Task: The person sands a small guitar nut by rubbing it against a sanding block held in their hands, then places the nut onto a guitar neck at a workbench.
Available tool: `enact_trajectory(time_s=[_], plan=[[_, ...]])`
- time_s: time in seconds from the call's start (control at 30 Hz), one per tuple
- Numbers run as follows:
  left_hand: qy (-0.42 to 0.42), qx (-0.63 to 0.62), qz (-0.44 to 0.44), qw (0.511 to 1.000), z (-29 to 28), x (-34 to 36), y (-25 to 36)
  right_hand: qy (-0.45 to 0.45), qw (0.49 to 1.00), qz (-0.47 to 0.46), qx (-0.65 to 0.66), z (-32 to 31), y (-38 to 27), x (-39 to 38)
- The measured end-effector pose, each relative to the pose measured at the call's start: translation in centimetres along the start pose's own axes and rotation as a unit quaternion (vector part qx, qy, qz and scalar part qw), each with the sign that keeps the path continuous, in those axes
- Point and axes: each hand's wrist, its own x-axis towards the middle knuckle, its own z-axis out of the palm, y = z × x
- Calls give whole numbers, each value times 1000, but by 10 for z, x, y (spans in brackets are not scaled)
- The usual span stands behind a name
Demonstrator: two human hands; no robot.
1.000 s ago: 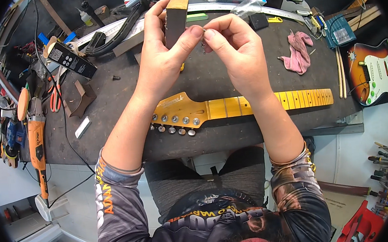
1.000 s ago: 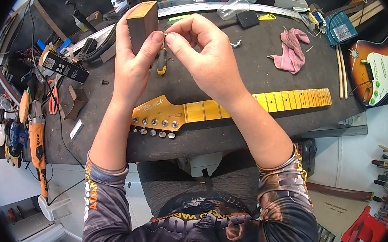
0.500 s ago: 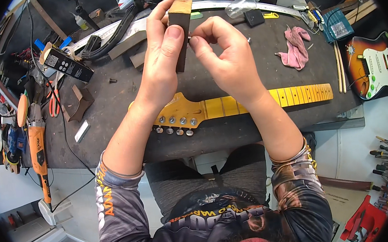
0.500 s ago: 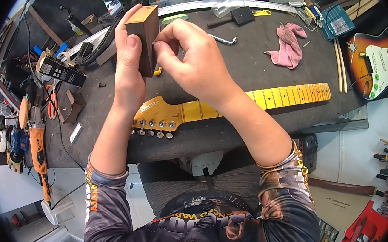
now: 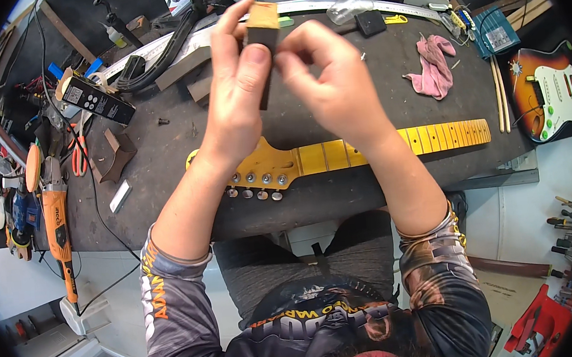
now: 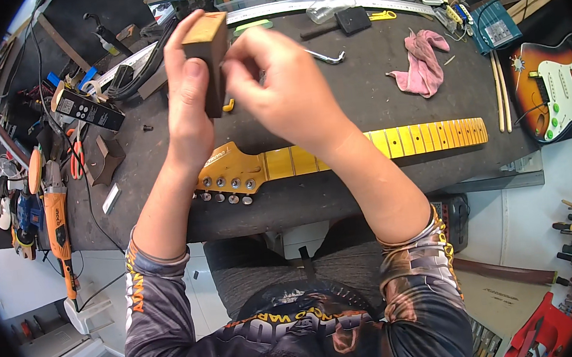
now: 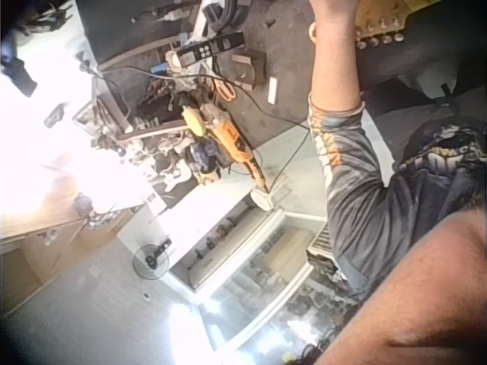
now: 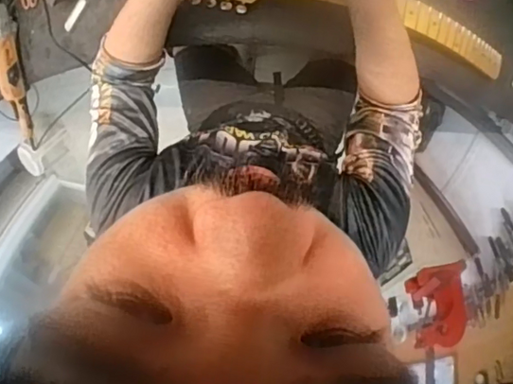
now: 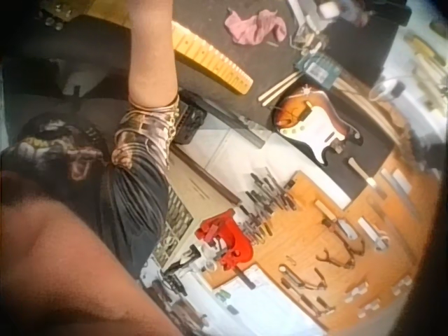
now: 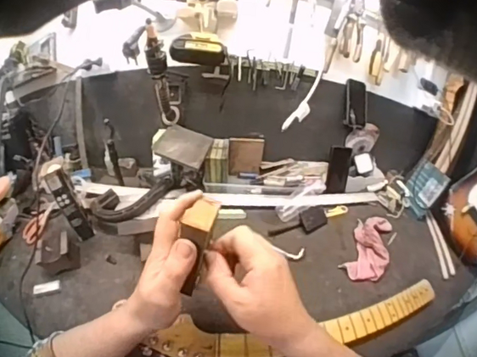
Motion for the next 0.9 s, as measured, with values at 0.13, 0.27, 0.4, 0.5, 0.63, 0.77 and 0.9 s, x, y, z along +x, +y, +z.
enact_trajectory(time_s=[0.13,0.27,0.4,0.5,0.63,0.77,0.9], plan=[[4,-4,-15,1000,-5,1,3,15,998,19,50,6,-2,-3],[-19,28,12,999,4,-1,4,63,994,8,86,-5,-9,2],[21,-61,-18,998,-2,1,5,-60,998,-25,-19,3,-5,-2],[-30,24,14,999,3,-1,5,39,990,37,128,1,-4,0],[20,-32,7,999,-2,1,1,-39,999,-30,-24,2,-6,-1],[-18,-14,9,1000,2,0,2,53,996,-37,54,2,0,2],[-6,-26,8,1000,0,0,1,0,999,-41,-6,-1,-4,1]])
